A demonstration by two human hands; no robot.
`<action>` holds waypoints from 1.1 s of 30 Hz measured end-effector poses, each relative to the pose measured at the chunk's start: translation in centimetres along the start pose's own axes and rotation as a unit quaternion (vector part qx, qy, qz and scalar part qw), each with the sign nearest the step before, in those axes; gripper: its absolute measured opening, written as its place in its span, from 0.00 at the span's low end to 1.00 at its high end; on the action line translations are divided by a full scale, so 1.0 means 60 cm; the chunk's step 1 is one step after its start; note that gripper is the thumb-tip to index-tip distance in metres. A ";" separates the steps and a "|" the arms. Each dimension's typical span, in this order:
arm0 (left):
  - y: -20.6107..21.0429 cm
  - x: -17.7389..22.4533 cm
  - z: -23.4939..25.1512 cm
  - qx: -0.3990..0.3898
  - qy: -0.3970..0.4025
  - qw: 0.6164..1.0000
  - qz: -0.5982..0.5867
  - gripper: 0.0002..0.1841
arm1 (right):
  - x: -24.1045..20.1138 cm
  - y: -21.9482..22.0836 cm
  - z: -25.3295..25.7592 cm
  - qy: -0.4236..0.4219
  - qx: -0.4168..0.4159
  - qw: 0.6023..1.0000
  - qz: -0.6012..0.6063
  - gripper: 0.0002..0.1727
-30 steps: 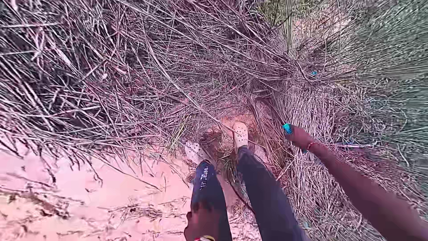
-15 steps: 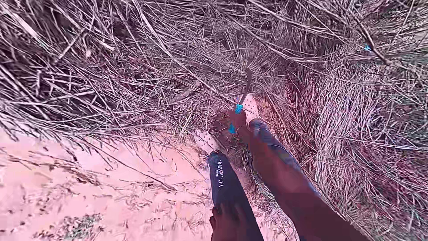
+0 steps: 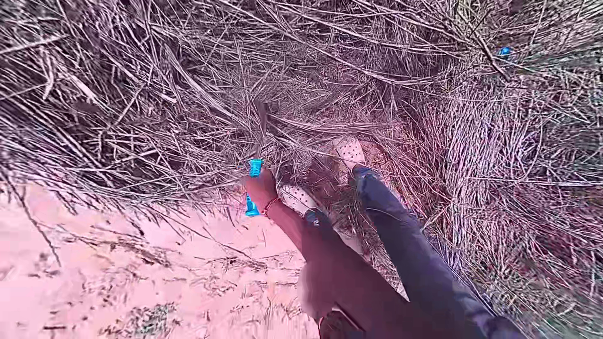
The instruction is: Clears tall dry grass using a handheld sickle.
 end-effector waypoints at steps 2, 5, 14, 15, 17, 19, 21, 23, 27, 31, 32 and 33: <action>0.006 0.000 0.007 0.009 0.024 0.999 0.040 0.33 | -0.010 -0.106 0.007 -0.033 0.085 0.995 -0.040 0.22; 0.018 -0.007 0.020 0.045 0.025 0.997 0.057 0.29 | -0.014 -0.313 0.021 -0.072 0.258 0.963 -0.023 0.26; 0.032 -0.020 0.026 0.058 0.053 0.996 0.040 0.31 | -0.111 -0.556 0.226 -0.044 0.232 0.930 0.282 0.18; 0.038 -0.023 0.025 0.057 0.053 0.996 0.038 0.31 | -0.108 -0.525 0.229 -0.047 0.212 0.927 0.305 0.16; 0.054 -0.021 0.027 0.030 0.041 0.998 0.046 0.32 | -0.087 -0.442 0.217 -0.042 0.167 0.926 0.336 0.10; 0.060 -0.020 0.026 0.016 0.029 0.998 0.055 0.33 | -0.048 -0.305 0.180 0.006 0.084 0.941 0.326 0.06; 0.061 -0.019 0.027 0.015 0.021 0.998 0.050 0.33 | -0.031 -0.144 0.107 0.050 -0.033 0.958 0.282 0.06; 0.061 -0.017 0.021 0.019 0.030 0.999 0.036 0.33 | -0.045 -0.008 0.029 0.061 -0.137 0.958 0.243 0.08; 0.042 -0.010 0.002 -0.065 -0.022 0.995 0.073 0.37 | -0.145 0.123 -0.071 0.030 -0.233 0.950 0.207 0.11; 0.073 -0.001 0.015 0.018 0.020 1.000 0.015 0.34 | -0.182 0.083 -0.097 -0.028 -0.275 0.954 0.117 0.14; 0.078 0.001 0.017 0.030 0.022 0.999 0.021 0.34 | -0.178 0.053 -0.106 -0.040 -0.272 0.957 0.090 0.15; 0.078 0.006 0.015 0.036 0.019 0.998 0.037 0.35 | -0.171 0.014 -0.121 -0.044 -0.251 0.965 0.064 0.14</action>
Point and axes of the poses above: each hand's wrist, its own z-axis towards the middle knuckle, its own y-axis out of the palm, x = y × z, the point moved 10 cm from there along z, towards the middle knuckle, and after that the axes turned 11 degrees about y, right-handed, at the moved point
